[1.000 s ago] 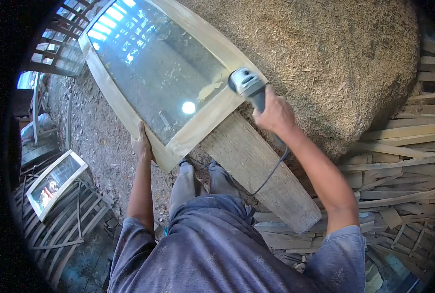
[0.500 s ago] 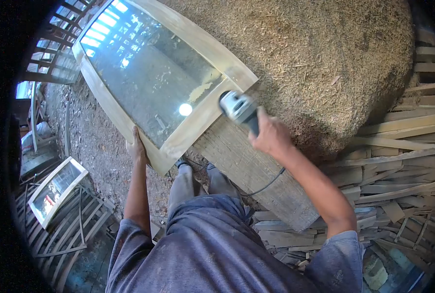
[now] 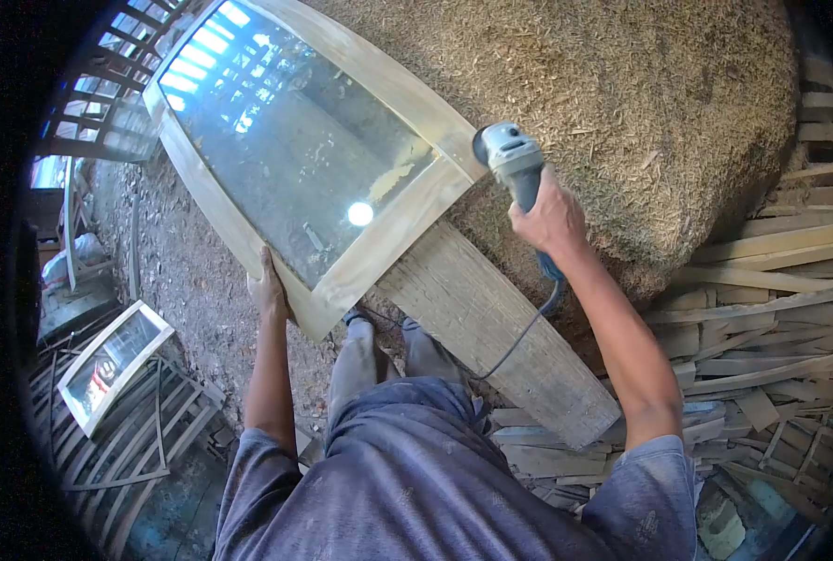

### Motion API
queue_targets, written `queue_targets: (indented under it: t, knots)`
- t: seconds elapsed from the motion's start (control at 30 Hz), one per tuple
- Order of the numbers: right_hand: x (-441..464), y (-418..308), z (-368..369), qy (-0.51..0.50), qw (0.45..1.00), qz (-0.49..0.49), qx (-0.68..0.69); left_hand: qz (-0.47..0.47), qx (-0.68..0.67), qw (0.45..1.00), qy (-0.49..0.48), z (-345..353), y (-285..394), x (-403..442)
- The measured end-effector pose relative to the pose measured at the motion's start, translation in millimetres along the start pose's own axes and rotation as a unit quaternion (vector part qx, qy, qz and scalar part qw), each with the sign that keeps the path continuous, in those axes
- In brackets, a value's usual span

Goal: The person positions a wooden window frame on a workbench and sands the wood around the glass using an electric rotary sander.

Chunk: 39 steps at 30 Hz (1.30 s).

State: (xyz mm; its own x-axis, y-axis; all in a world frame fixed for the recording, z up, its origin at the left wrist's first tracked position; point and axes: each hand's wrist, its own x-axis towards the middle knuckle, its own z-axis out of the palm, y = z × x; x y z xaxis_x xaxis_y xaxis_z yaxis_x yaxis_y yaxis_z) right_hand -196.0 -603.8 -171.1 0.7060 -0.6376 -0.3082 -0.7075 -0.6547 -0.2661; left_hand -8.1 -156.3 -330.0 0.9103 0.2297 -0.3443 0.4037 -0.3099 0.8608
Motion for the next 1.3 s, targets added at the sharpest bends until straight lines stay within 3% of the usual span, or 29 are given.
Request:
queue_targets:
  t: [0.17,0.67,1.0,1.13,1.3]
  knots:
    - [21,15,0,0.023,0.999,-0.039,0.004,-0.003,-0.015,1.000,-0.008,1,10,-4]
    - [96,-66,1,0.005,0.999,-0.053,-0.003,0.008,-0.006,1.000,-0.009,1,9,-5]
    - [10,3,-2,0.007,1.000,-0.027,0.012,0.003,-0.002,1.000,-0.004,1,7,-5]
    - [-11,-12,10,-0.011,0.999,-0.052,-0.014,0.006,0.006,1.000,0.003,0,1,-2]
    - [36,-40,5,-0.017,0.999,-0.049,-0.001,-0.004,0.016,1.000,0.004,1,4,-2]
